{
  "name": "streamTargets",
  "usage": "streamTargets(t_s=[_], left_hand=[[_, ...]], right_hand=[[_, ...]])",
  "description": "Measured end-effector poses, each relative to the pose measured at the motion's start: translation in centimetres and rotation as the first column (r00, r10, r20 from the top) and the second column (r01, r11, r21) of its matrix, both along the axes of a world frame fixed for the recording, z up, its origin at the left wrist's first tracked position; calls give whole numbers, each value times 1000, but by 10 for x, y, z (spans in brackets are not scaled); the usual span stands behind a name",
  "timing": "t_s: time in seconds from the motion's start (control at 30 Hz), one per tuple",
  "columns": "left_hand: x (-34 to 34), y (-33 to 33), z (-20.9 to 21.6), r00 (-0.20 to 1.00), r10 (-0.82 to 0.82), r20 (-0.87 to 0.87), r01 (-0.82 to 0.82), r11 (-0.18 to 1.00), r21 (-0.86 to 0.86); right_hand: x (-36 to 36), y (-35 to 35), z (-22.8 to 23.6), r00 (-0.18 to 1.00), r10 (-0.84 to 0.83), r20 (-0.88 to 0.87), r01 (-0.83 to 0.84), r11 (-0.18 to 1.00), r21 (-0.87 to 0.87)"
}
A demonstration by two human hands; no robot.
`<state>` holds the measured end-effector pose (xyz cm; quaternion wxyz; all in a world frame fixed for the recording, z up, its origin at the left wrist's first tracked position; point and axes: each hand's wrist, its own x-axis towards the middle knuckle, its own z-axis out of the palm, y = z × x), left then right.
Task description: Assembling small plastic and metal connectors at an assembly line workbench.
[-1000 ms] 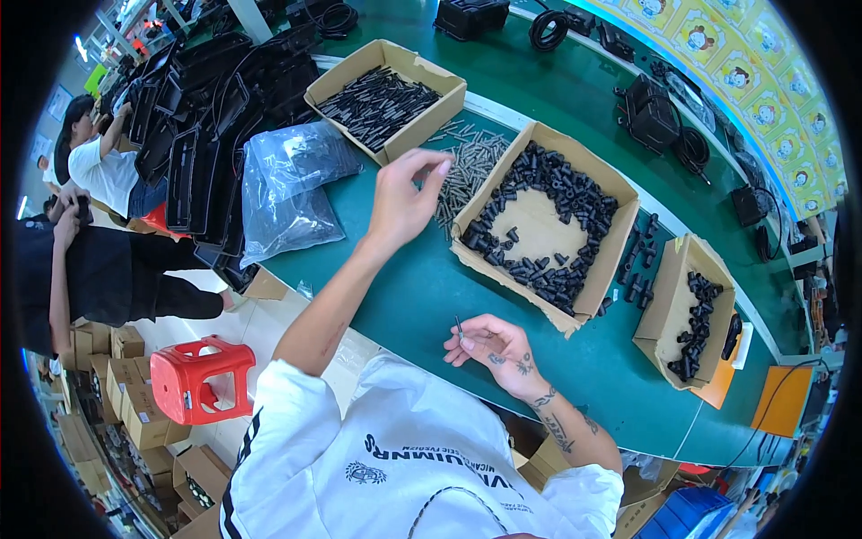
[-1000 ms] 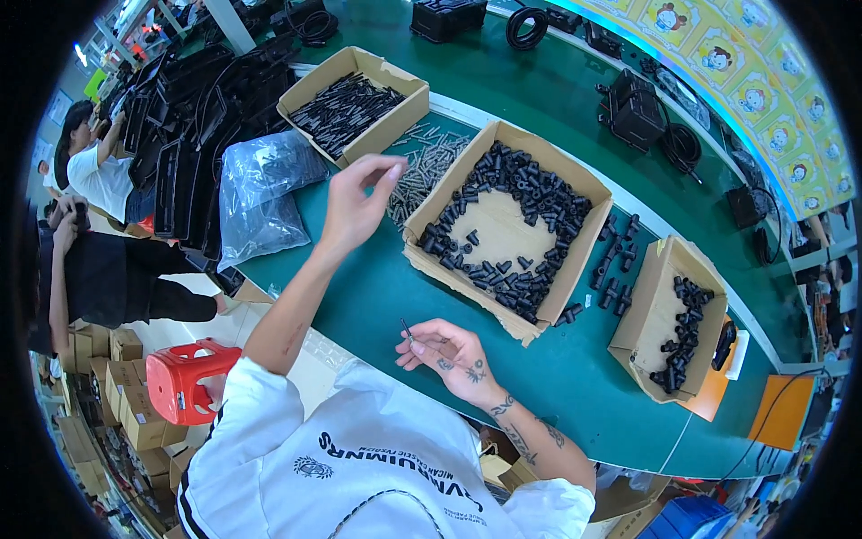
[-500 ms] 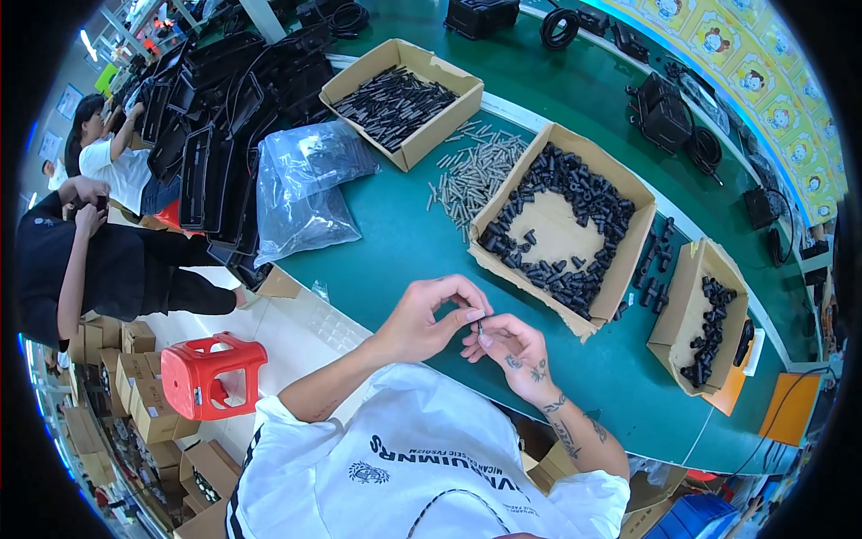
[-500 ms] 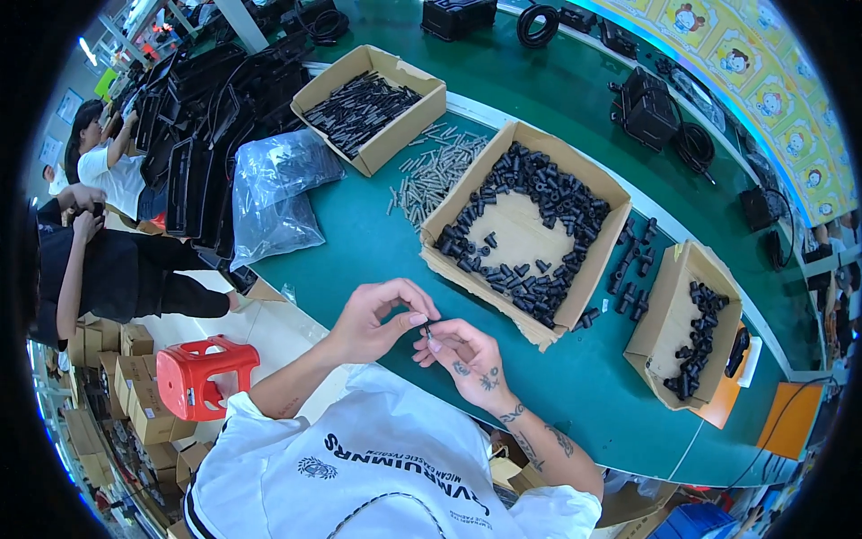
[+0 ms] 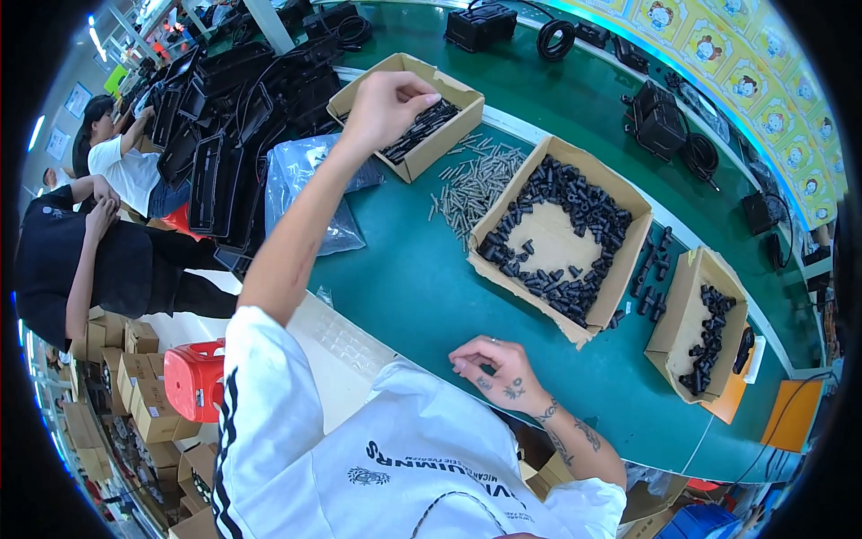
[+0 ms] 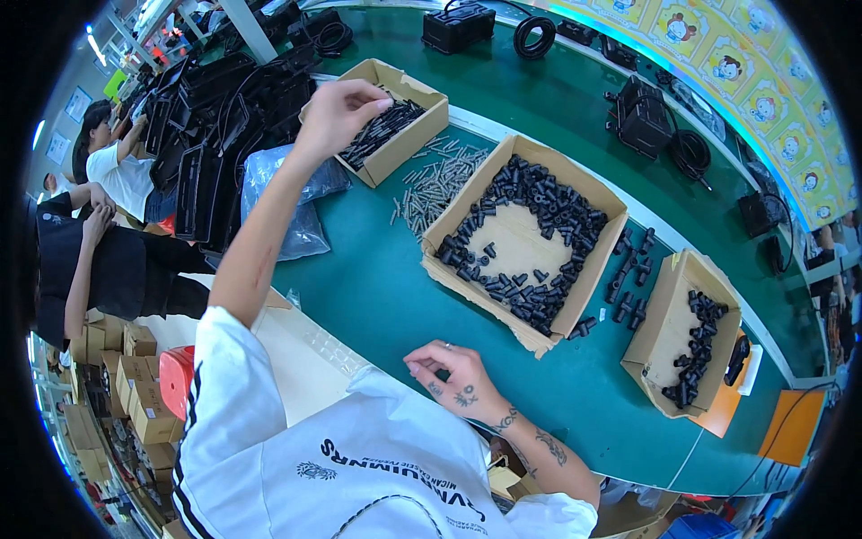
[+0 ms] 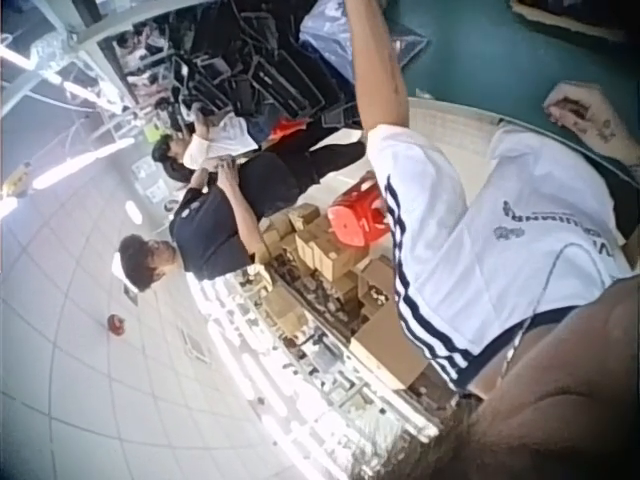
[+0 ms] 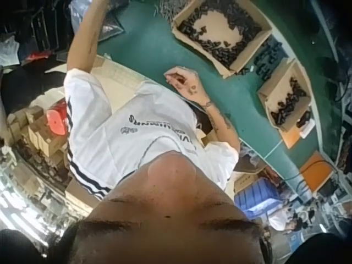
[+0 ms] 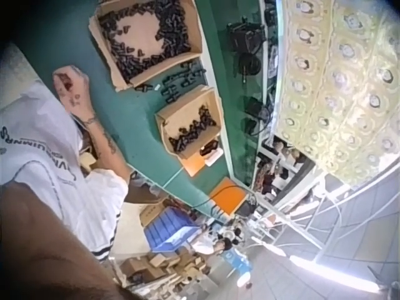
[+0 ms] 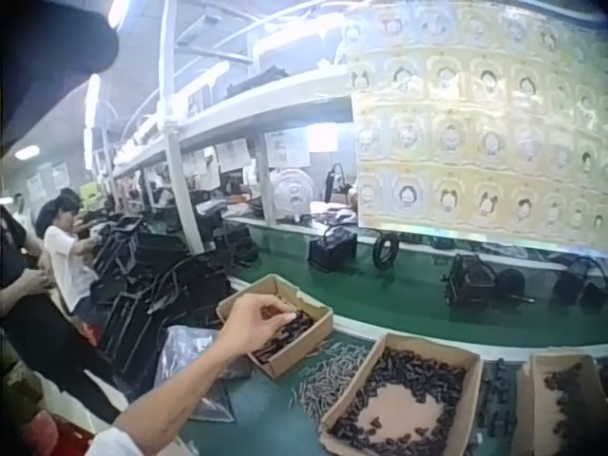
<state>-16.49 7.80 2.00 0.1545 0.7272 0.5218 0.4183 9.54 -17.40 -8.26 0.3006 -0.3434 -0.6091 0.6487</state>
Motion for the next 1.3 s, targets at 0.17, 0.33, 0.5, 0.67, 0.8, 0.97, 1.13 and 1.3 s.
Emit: streamTargets(t_s=[0.17,0.33,0.5,0.67,0.8,0.97,1.13,1.3], left_hand=[[-6,52,-38,893,-11,-449,-52,991,-127],[-1,36,-46,928,-54,-368,-28,976,-214],[-26,0,-27,962,154,-225,-137,986,92],[-92,-68,10,540,674,-505,-636,719,280],[-135,-95,-10,465,632,-619,-789,614,34],[-144,-101,-28,907,416,64,-384,881,-276],[-107,-131,-24,900,254,355,-174,955,-241],[-42,-189,-3,818,137,558,-82,989,-123]], right_hand=[[0,0,6,991,73,114,-97,971,219],[0,-1,6,990,70,120,-96,969,227],[2,0,4,991,75,111,-100,967,236],[0,2,5,992,62,108,-86,969,230],[-1,2,5,992,70,108,-94,965,244],[-1,2,5,991,71,114,-98,964,247],[1,3,4,990,87,108,-113,956,269],[6,2,5,997,40,59,-59,921,385]])
